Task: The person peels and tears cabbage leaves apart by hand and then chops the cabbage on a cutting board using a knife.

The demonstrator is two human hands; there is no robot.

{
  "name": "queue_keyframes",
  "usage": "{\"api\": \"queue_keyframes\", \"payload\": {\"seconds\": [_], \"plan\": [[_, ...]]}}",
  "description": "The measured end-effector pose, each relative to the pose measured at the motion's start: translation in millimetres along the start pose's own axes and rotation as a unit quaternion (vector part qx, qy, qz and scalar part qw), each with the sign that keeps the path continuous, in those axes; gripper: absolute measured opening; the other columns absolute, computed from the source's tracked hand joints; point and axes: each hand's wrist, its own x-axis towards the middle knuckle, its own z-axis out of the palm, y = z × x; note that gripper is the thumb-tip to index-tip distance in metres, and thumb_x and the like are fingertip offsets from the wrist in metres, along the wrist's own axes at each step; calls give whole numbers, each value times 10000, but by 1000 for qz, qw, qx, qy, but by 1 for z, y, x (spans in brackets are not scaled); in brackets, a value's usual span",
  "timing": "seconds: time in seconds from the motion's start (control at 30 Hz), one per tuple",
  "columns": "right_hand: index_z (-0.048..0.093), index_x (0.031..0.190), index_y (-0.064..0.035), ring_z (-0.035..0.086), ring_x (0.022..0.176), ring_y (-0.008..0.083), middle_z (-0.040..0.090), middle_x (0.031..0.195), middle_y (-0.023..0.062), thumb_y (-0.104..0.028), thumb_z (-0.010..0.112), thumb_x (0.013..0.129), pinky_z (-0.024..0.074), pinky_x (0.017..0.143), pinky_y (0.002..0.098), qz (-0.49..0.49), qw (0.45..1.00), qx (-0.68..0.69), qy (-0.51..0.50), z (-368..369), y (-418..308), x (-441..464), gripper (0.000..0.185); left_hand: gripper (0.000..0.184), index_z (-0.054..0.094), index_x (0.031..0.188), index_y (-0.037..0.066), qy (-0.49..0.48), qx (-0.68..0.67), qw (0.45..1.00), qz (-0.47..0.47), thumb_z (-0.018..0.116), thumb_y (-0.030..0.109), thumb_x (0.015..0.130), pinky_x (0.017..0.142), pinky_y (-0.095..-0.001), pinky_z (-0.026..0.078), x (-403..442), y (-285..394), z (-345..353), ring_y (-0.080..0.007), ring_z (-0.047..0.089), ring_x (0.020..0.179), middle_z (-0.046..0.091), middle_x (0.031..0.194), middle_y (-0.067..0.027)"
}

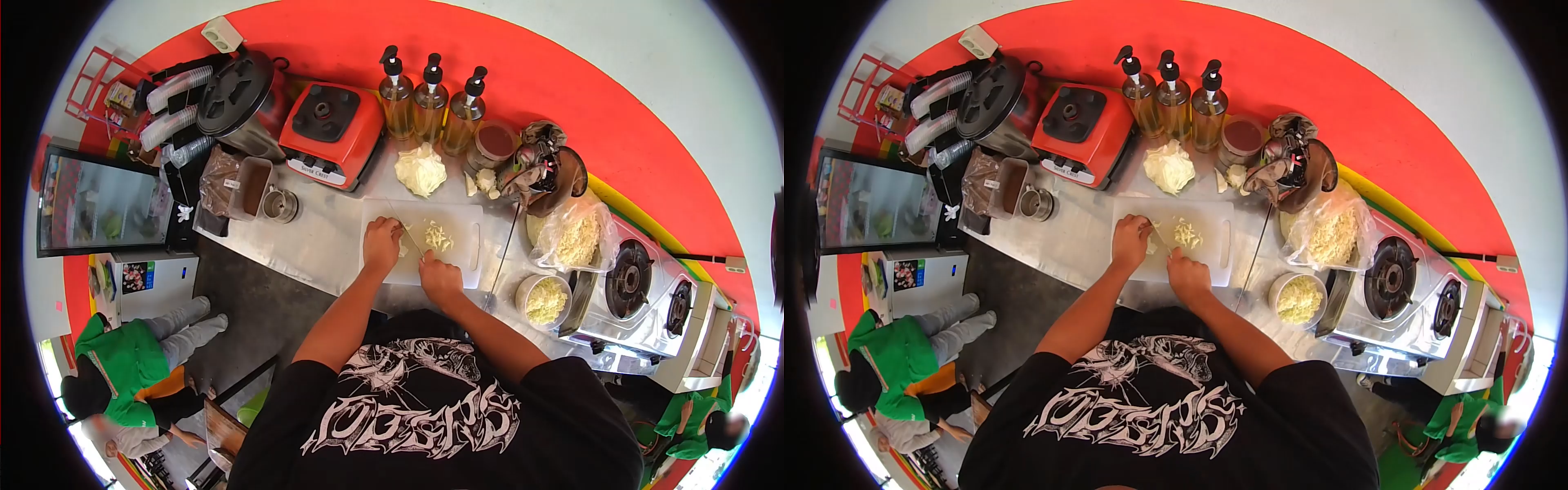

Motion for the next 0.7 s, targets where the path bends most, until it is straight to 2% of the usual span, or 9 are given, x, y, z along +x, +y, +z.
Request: {"api": "queue_keyframes", "payload": {"seconds": [0.4, 0.57, 0.7], "plan": [[504, 1035, -60, 710, 678, 398, 706, 718, 180, -344, 475, 1030, 565, 678, 514, -3, 1000, 13, -16, -22, 0, 39, 285, 86, 692, 926, 64, -1, -97, 995, 39, 707, 41, 844, 843, -433, 480, 38, -22, -6, -334, 585, 929, 654, 933, -100], [500, 1039, -56, 696, 685, 420, 697, 727, 209, -339, 441, 1044, 550, 687, 521, 14, 999, 26, -23, -24, -5, 49, 290, 165, 689, 1018, 73, 54, -90, 981, 164, 682, 34, 859, 824, -431, 465, 48, -34, -2, -329, 567, 896, 621, 904, -100], [499, 1034, -54, 691, 679, 427, 693, 719, 207, -332, 451, 1043, 547, 683, 523, 26, 998, 51, -25, -27, -8, 48, 282, 188, 681, 1045, 75, 50, -80, 978, 188, 673, 32, 862, 814, -432, 458, 50, -36, -5, -319, 549, 871, 583, 896, -93]]}}
